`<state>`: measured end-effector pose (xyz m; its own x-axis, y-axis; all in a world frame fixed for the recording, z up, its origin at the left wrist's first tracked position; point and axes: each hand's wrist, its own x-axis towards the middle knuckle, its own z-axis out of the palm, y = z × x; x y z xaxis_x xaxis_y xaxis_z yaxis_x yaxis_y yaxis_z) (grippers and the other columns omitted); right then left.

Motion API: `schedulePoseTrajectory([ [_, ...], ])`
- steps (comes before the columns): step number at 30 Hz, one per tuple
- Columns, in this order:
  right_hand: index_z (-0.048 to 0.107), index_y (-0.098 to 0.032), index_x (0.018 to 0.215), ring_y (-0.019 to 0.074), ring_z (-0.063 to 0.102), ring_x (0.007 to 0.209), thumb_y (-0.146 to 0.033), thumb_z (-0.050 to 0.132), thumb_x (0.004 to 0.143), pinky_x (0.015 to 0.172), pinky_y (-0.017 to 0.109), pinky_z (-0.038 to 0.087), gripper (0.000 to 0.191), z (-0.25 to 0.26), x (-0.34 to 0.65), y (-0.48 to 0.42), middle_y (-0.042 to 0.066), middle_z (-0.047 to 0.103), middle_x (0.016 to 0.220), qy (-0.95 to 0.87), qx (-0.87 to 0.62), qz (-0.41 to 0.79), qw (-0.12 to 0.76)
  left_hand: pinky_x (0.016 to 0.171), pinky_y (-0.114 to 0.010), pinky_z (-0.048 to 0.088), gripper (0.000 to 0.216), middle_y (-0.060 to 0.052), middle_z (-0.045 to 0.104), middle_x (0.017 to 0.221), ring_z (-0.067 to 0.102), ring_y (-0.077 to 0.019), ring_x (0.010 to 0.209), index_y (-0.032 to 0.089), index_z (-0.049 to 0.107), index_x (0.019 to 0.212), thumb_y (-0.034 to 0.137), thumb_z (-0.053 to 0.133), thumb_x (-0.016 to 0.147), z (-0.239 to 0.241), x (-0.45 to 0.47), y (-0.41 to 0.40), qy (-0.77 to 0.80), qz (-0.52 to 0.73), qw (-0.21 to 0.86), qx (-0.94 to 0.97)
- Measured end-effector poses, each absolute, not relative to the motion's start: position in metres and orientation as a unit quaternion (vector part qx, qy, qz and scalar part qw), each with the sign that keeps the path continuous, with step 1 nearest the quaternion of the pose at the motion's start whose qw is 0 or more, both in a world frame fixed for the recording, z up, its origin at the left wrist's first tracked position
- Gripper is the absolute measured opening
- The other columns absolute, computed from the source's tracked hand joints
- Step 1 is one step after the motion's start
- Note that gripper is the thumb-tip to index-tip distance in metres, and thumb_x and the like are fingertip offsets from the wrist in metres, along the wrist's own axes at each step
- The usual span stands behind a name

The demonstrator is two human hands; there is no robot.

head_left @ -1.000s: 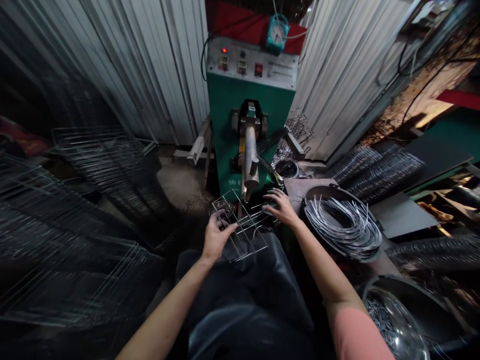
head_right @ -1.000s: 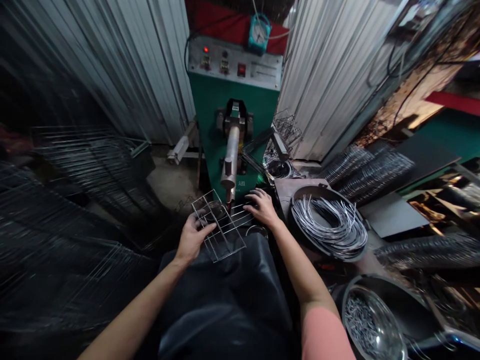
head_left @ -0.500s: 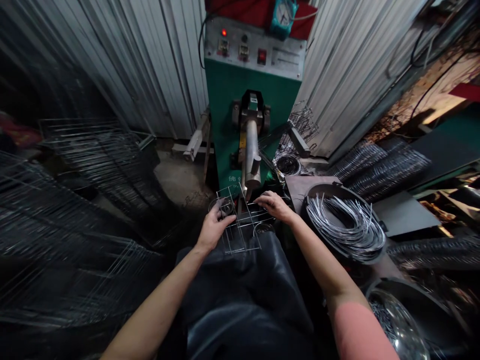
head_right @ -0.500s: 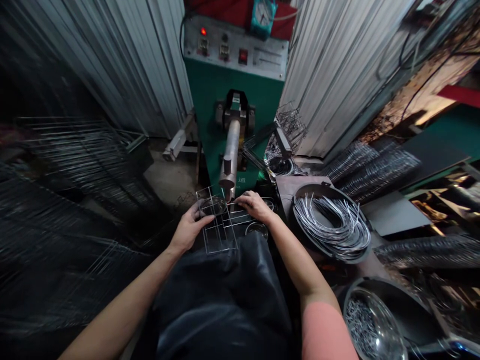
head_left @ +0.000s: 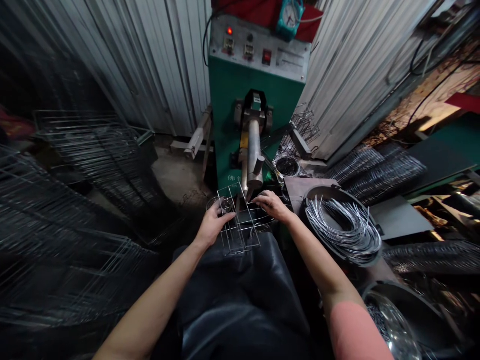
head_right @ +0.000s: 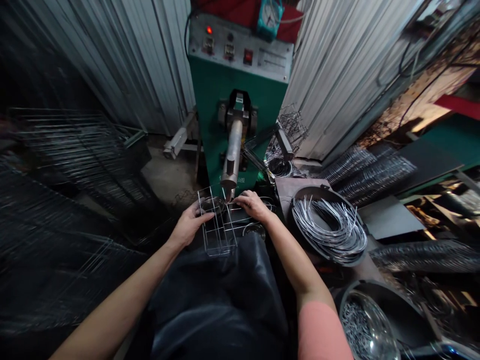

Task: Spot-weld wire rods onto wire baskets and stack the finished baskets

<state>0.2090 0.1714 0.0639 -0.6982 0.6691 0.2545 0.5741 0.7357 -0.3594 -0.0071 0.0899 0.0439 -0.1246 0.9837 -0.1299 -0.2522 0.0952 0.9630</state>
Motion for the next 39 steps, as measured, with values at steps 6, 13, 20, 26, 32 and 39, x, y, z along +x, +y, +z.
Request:
schedulePoseTrajectory([
  [6,0.067,-0.026,0.105,0.0199,0.051,0.089,-0.026,0.046,0.092,0.079,0.033,0.039,0.024,0.064,0.21,0.176,0.006,0.058,0.092,-0.912,-0.344,0.136,0.178,0.083,-0.032,0.043,0.069,-0.003,0.068,0.086,0.062,-0.0173,0.081,0.013,0.054,0.119,0.024,0.077,0.054,0.043,-0.007,0.096,0.483,0.567,0.558,0.366],
  [13,0.068,-0.025,0.102,0.0191,0.052,0.087,-0.023,0.049,0.091,0.078,0.032,0.04,0.022,0.058,0.212,0.184,0.006,0.059,0.089,-0.91,-0.342,0.136,0.189,0.08,-0.031,0.042,0.069,-0.001,0.065,0.076,0.058,-0.0139,0.072,0.01,0.055,0.117,0.024,0.077,0.053,0.034,-0.009,0.109,0.502,0.553,0.55,0.373],
  [20,0.068,-0.022,0.097,0.0184,0.054,0.085,-0.021,0.051,0.09,0.077,0.031,0.042,0.019,0.057,0.211,0.189,0.006,0.061,0.087,-0.912,-0.337,0.136,0.19,0.081,-0.033,0.044,0.069,0.001,0.063,0.071,0.059,-0.014,0.07,0.011,0.057,0.116,0.023,0.079,0.052,0.028,-0.01,0.115,0.484,0.555,0.573,0.36],
  [26,0.065,-0.024,0.104,0.0203,0.054,0.095,-0.027,0.054,0.088,0.084,0.035,0.042,0.02,0.054,0.216,0.176,0.007,0.062,0.098,-0.888,-0.382,0.11,0.231,0.082,-0.034,0.044,0.064,0.0,0.064,0.074,0.06,-0.015,0.072,0.012,0.059,0.113,0.022,0.078,0.053,0.023,-0.01,0.116,0.484,0.555,0.57,0.364],
  [32,0.064,-0.021,0.077,0.0272,0.046,0.114,-0.04,0.065,0.077,0.098,0.045,0.032,0.018,0.032,0.231,0.147,0.01,0.056,0.117,-0.784,-0.511,0.075,0.344,0.083,-0.034,0.046,0.066,-0.005,0.068,0.083,0.063,-0.0175,0.079,0.014,0.058,0.115,0.016,0.079,0.053,0.024,-0.011,0.116,0.481,0.567,0.573,0.345],
  [39,0.058,-0.021,0.064,0.0244,0.048,0.111,-0.042,0.063,0.078,0.1,0.048,0.024,0.026,0.041,0.23,0.149,0.006,0.062,0.109,-0.779,-0.492,0.16,0.354,0.086,-0.033,0.045,0.073,-0.005,0.069,0.087,0.064,-0.0168,0.082,0.013,0.053,0.121,0.018,0.079,0.053,0.024,-0.009,0.115,0.493,0.56,0.57,0.344],
])
